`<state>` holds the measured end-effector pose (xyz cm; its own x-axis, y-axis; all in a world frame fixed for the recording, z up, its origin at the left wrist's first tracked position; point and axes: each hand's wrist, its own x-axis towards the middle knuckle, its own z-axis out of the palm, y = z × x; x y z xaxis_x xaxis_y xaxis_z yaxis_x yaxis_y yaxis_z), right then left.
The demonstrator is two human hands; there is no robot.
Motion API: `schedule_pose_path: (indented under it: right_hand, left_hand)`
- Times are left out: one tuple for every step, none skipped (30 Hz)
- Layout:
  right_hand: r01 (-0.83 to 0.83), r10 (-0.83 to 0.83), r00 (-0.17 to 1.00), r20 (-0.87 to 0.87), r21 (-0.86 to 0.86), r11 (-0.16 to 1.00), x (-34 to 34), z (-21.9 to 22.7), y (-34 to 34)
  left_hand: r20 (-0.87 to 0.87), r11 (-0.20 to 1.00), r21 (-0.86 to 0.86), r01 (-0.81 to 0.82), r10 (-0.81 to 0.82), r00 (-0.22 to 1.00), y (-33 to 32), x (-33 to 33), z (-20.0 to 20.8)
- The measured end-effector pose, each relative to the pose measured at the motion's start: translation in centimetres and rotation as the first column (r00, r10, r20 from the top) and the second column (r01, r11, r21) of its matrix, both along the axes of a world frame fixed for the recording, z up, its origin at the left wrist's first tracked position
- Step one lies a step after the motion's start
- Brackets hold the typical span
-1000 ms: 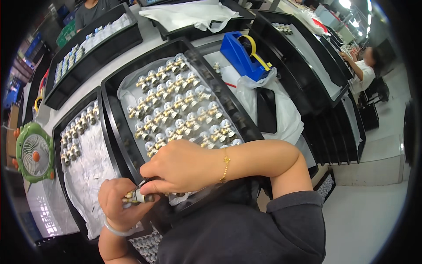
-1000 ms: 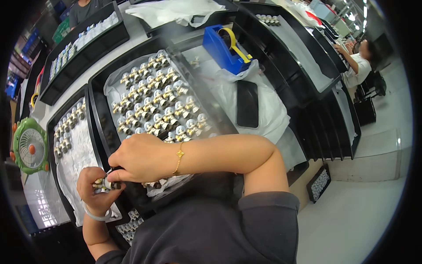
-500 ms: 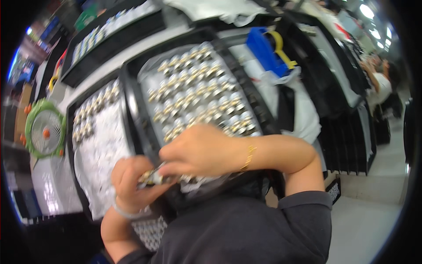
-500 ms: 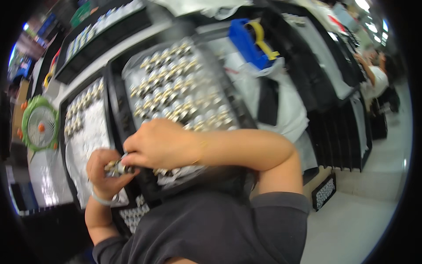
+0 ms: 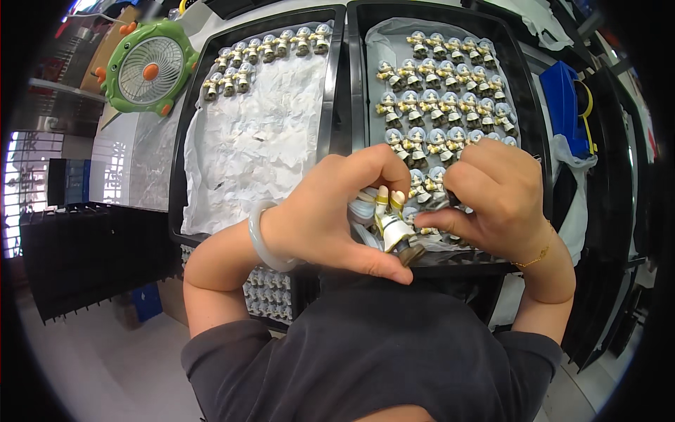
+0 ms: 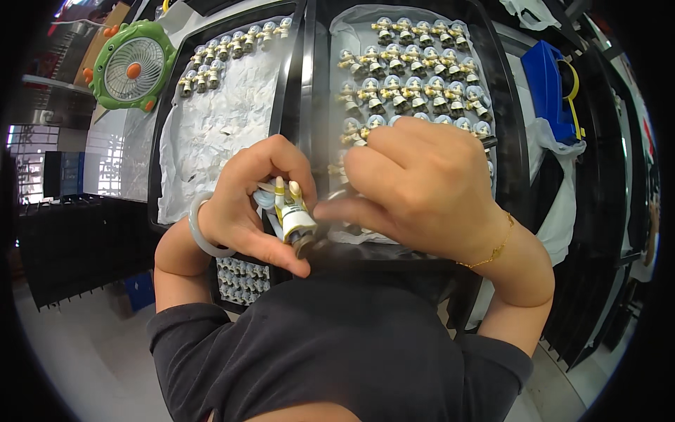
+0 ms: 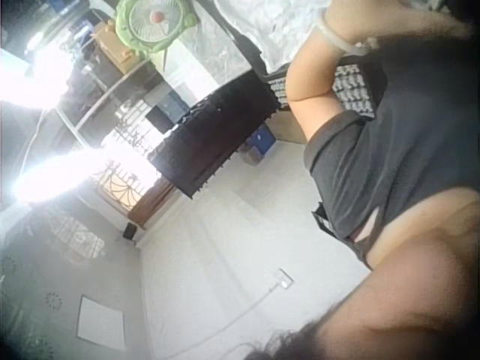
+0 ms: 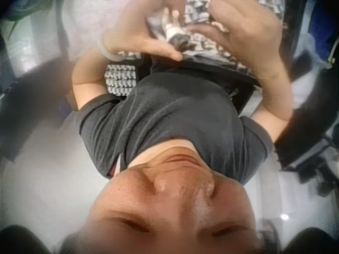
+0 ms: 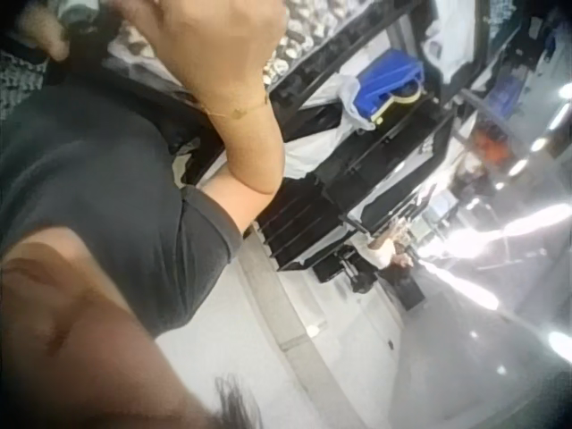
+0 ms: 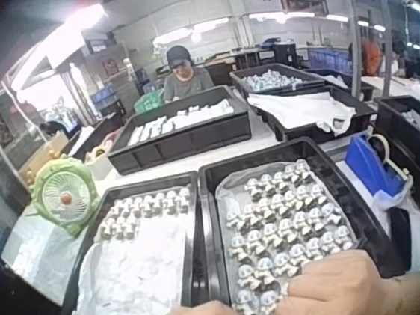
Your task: The person paints small figurines using a red paintbrush. They pick up a figurine from a tray, apply paint to specific details, and place it back in the tray. The process is repeated for multiple figurines in a batch.
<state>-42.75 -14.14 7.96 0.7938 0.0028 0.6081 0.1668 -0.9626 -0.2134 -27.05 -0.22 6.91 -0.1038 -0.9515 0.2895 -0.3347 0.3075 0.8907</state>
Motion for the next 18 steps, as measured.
schedule_pose_path:
  right_hand:
    - [-0.002,0.002,1.000,-0.002,-0.019,1.000,0.02,-0.02,0.05]
    - [-0.005,0.005,1.000,-0.004,-0.037,0.999,-0.04,0.05,0.14]
    - [-0.007,0.007,1.000,-0.005,-0.055,0.998,-0.11,0.14,0.22]
    - [-0.010,0.007,1.000,-0.029,-0.082,0.997,-0.19,0.21,0.27]
    - [-0.021,0.018,0.999,-0.033,-0.084,0.996,-0.21,0.22,0.31]
    - [-0.031,0.028,0.999,-0.037,-0.086,0.996,-0.21,0.21,0.34]
    - [-0.040,0.037,0.998,-0.042,-0.088,0.995,-0.23,0.18,0.37]
    - [-0.045,0.042,0.998,-0.037,-0.082,0.996,-0.22,0.16,0.40]
    - [-0.050,0.047,0.998,-0.041,-0.072,0.996,-0.24,0.15,0.43]
    - [-0.057,0.055,0.997,-0.046,-0.062,0.996,-0.28,0.13,0.50]
    - [-0.064,0.061,0.997,-0.050,-0.052,0.997,-0.32,0.11,0.55]
    - [-0.063,0.060,0.997,-0.055,-0.048,0.997,-0.36,0.09,0.59]
    - [-0.064,0.061,0.996,-0.060,-0.044,0.997,-0.35,0.08,0.63]
    - [-0.065,0.062,0.996,-0.065,-0.040,0.997,-0.34,0.07,0.65]
    - [-0.066,0.063,0.996,-0.064,-0.042,0.997,-0.33,0.07,0.67]
    - [-0.066,0.063,0.996,-0.064,-0.045,0.997,-0.34,0.06,0.68]
    - [-0.066,0.063,0.996,-0.063,-0.049,0.997,-0.35,0.06,0.70]
    - [-0.065,0.061,0.996,-0.071,-0.058,0.996,-0.39,0.05,0.73]
  left_hand:
    - [-0.007,1.000,0.005,0.021,-0.021,1.000,-0.01,-0.01,0.15]
    - [-0.013,0.999,0.010,0.042,-0.042,0.999,-0.03,-0.02,0.28]
    - [-0.008,0.998,-0.016,0.062,-0.062,0.998,-0.11,-0.06,0.34]
    - [-0.003,0.996,-0.039,0.084,-0.084,0.996,-0.23,-0.13,0.36]
    - [0.002,0.992,-0.062,0.106,-0.106,0.994,-0.29,-0.19,0.33]
    - [-0.031,0.992,-0.047,0.120,-0.121,0.992,-0.27,-0.23,0.21]
    - [-0.039,0.991,-0.034,0.130,-0.131,0.991,-0.23,-0.24,0.21]
    - [-0.048,0.990,-0.022,0.141,-0.141,0.989,-0.22,-0.26,0.28]
    - [-0.057,0.988,-0.009,0.152,-0.152,0.987,-0.23,-0.27,0.34]
    - [-0.051,0.988,-0.006,0.157,-0.157,0.986,-0.22,-0.25,0.34]
    - [-0.046,0.987,-0.004,0.163,-0.163,0.986,-0.25,-0.22,0.34]
    - [-0.040,0.986,-0.001,0.169,-0.169,0.985,-0.28,-0.21,0.36]
    - [-0.034,0.985,0.005,0.172,-0.172,0.985,-0.27,-0.19,0.42]
    - [-0.028,0.985,0.011,0.175,-0.174,0.984,-0.25,-0.17,0.52]
    - [-0.021,0.984,0.017,0.178,-0.177,0.984,-0.25,-0.16,0.60]
    - [-0.016,0.983,0.023,0.181,-0.180,0.983,-0.27,-0.17,0.63]
    - [-0.010,0.983,0.029,0.184,-0.183,0.983,-0.28,-0.17,0.67]
    - [-0.004,0.982,0.034,0.186,-0.186,0.983,-0.27,-0.18,0.69]
